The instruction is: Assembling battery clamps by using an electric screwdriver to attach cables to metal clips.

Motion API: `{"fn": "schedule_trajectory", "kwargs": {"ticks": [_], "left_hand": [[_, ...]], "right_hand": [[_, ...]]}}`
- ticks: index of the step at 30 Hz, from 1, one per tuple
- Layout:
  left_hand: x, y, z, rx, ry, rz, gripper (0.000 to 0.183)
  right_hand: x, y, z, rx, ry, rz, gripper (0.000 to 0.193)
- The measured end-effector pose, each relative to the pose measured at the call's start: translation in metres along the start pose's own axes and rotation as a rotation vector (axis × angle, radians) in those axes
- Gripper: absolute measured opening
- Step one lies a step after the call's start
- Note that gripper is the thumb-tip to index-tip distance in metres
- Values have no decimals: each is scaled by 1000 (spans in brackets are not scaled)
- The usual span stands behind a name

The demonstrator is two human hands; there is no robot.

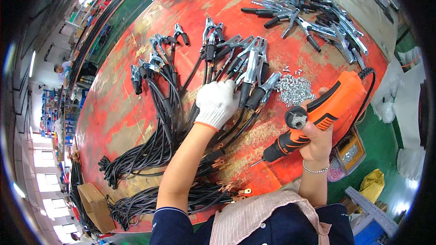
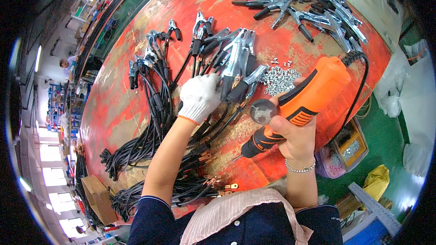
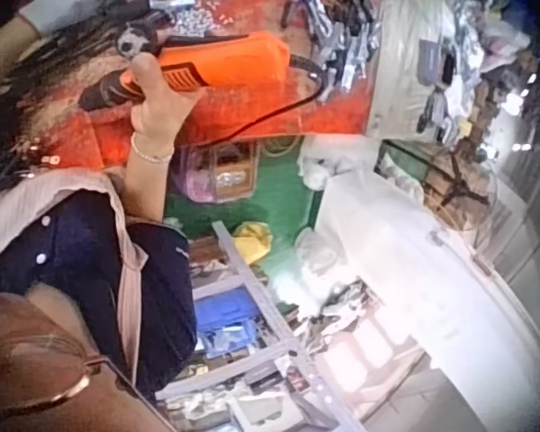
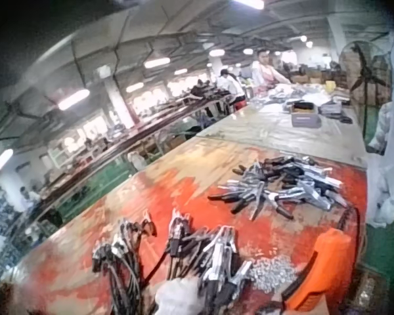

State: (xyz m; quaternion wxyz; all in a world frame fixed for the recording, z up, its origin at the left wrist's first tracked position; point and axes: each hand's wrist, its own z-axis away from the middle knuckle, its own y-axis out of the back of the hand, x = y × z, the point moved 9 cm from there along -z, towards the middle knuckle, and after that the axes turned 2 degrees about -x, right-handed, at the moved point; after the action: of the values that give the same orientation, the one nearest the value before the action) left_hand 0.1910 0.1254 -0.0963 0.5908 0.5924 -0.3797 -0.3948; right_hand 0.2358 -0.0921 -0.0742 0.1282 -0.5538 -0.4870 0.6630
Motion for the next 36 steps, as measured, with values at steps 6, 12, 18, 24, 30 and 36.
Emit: {"fn": "schedule_trajectory", "kwargs": {"ticks": [6, 12, 18, 24, 30, 36], "left_hand": [[-20, -6, 2, -144, 291, 145, 35], [-38, -32, -5, -182, 207, 683, 41], [-46, -30, -3, -91, 209, 929, 36], [-50, -15, -6, -12, 192, 575, 37], [-14, 19, 7, 245, 52, 74, 32], [27, 3, 45, 115, -134, -112, 20]], "right_hand": [[-3, 9, 5, -30, -14, -62, 72], [-9, 8, 7, -28, 0, -67, 69], [-11, 5, 5, -53, 12, 4, 68], [-7, 10, 4, -1, -4, -5, 69], [-6, 6, 4, -23, -9, 50, 69], [-2, 9, 1, -17, -11, 80, 69]]}}
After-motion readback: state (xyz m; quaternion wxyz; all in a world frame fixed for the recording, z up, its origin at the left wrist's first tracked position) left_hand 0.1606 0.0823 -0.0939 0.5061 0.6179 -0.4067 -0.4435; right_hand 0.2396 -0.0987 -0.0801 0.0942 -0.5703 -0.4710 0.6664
